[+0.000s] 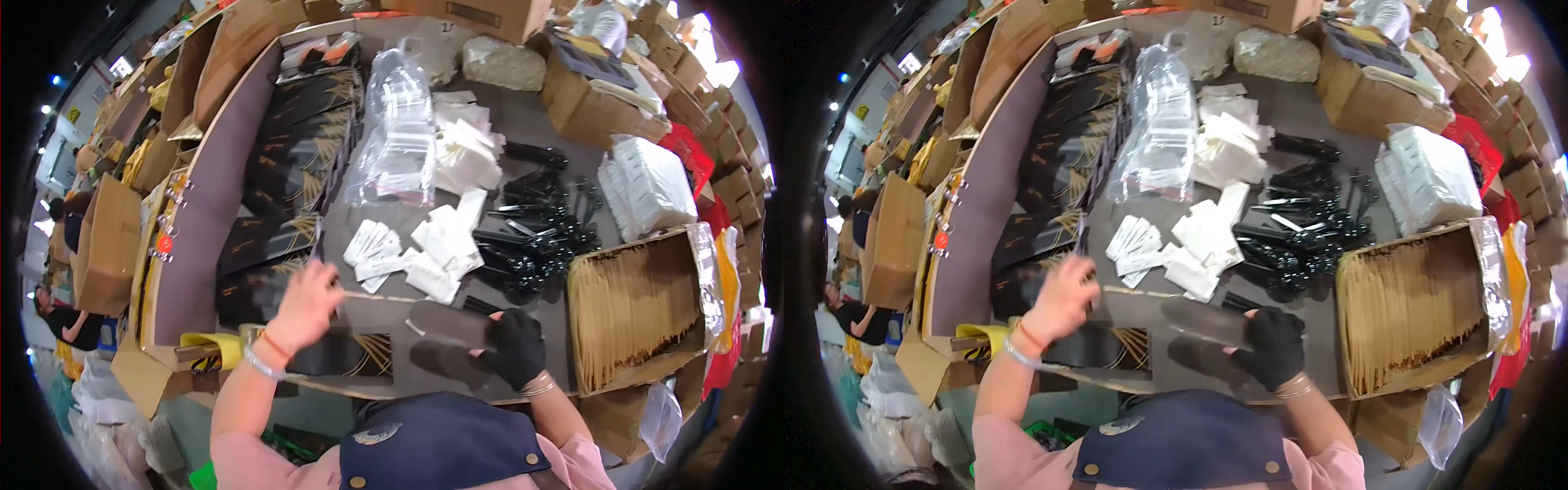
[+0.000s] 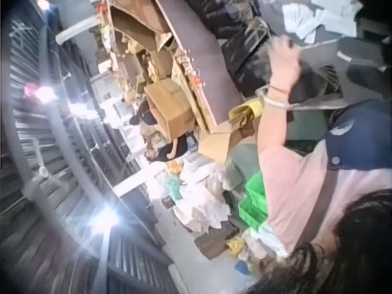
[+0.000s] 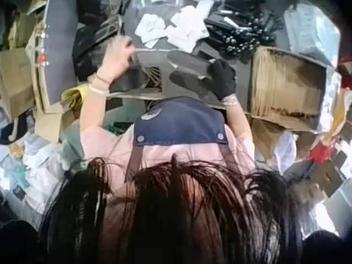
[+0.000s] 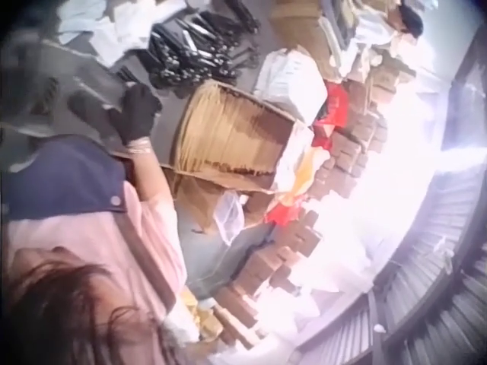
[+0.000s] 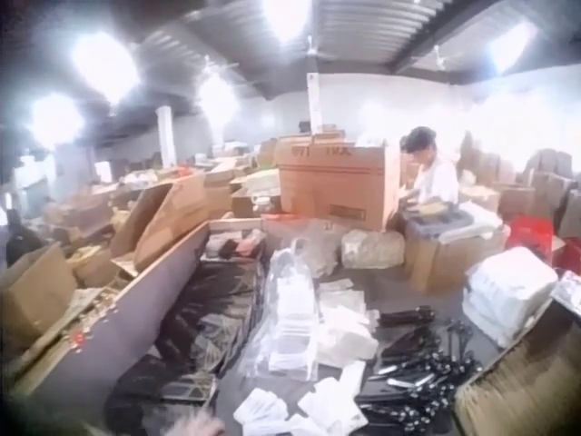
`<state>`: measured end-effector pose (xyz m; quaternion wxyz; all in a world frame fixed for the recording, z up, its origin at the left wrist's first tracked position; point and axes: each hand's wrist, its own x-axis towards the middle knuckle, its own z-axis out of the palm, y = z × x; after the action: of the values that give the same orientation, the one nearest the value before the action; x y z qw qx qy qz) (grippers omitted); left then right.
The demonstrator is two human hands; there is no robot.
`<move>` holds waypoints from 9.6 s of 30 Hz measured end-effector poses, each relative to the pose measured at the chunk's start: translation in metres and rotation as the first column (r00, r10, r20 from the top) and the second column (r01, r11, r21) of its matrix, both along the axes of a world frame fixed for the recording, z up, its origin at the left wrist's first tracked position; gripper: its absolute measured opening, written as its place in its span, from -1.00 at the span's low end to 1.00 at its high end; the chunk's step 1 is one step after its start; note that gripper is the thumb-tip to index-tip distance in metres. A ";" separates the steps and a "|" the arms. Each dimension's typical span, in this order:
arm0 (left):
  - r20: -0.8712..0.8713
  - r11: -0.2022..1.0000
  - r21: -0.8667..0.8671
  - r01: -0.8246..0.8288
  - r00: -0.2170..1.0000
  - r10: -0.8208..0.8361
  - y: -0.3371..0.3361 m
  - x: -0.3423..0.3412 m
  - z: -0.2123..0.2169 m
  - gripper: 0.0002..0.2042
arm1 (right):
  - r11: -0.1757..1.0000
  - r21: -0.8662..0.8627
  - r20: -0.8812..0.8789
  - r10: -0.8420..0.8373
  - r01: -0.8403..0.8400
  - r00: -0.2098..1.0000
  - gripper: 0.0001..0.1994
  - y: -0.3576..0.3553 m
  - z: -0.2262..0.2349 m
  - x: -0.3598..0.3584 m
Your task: Picking up small white paper items and placing them into a container at a packaging station using a tool.
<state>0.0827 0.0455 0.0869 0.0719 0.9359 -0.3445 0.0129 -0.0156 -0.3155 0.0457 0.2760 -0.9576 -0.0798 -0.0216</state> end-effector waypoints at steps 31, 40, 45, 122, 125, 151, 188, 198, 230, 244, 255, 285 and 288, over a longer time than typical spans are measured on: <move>-0.013 0.800 -0.488 -0.348 0.920 0.392 -0.058 -0.004 -0.105 -0.58 | 0.984 0.138 0.019 0.111 -0.113 0.994 -0.47 0.027 -0.022 0.012; 0.060 0.892 -0.311 -0.328 0.930 0.363 -0.056 0.035 -0.111 -0.91 | 0.529 -0.123 0.264 -0.799 0.840 0.541 -0.67 -0.254 -0.091 -0.106; -0.038 0.906 -0.423 -0.024 0.999 0.008 -0.095 0.037 -0.110 -0.76 | 0.619 -0.264 -0.025 -0.771 0.740 0.636 -0.68 -0.267 -0.081 -0.109; -0.111 0.983 -0.065 0.170 0.978 -0.177 -0.102 -0.070 -0.055 -0.58 | 0.929 -0.124 -0.050 0.344 -0.348 0.938 -0.45 0.037 -0.042 0.002; -0.265 0.979 0.026 0.200 0.946 -0.186 -0.081 -0.055 -0.016 -0.74 | 0.958 -0.080 -0.035 0.274 -0.276 0.961 -0.41 0.020 -0.009 0.007; -0.470 0.722 -0.302 -0.622 0.757 0.455 -0.051 -0.099 -0.092 -0.19 | 0.891 -0.028 -0.125 0.446 -0.453 0.886 -0.35 0.079 -0.037 0.011; 0.155 0.930 -0.344 0.131 0.984 -0.081 -0.106 0.037 -0.103 -0.78 | 0.807 0.003 0.041 -0.590 0.591 0.806 -0.62 -0.116 -0.056 -0.050; -0.475 0.918 -0.390 -0.078 0.871 -0.128 -0.095 -0.043 -0.069 -0.81 | 0.934 -0.072 -0.216 -0.358 0.351 0.908 -0.57 -0.084 -0.058 -0.014; -0.139 0.969 -0.203 -0.139 0.984 0.112 -0.055 -0.099 -0.042 -0.32 | 0.849 0.048 -0.088 0.529 -0.527 0.844 -0.72 0.038 -0.057 -0.002; -0.214 0.969 -0.236 -0.068 0.977 0.017 -0.094 -0.094 -0.069 -0.26 | 0.875 0.479 -0.177 0.166 -0.062 0.970 -0.90 0.061 -0.064 -0.011; -0.279 0.978 0.025 0.208 0.941 -0.193 -0.076 -0.049 -0.007 -0.76 | 0.963 -0.036 -0.036 0.267 -0.269 0.963 -0.43 0.028 -0.016 0.006; -0.420 0.719 -0.313 -0.621 0.770 0.481 -0.057 -0.103 -0.101 -0.10 | 0.933 -0.155 -0.206 0.291 -0.325 0.934 -0.39 0.022 0.006 -0.002; -0.436 0.717 -0.309 -0.625 0.763 0.477 -0.056 -0.101 -0.099 -0.09 | 0.933 -0.143 -0.169 0.304 -0.329 0.938 -0.39 0.023 0.001 -0.002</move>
<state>-0.0178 -0.0103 -0.0119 0.3281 0.9435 -0.0167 -0.0440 -0.0179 -0.2924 0.0467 0.1986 -0.9511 -0.2147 0.0992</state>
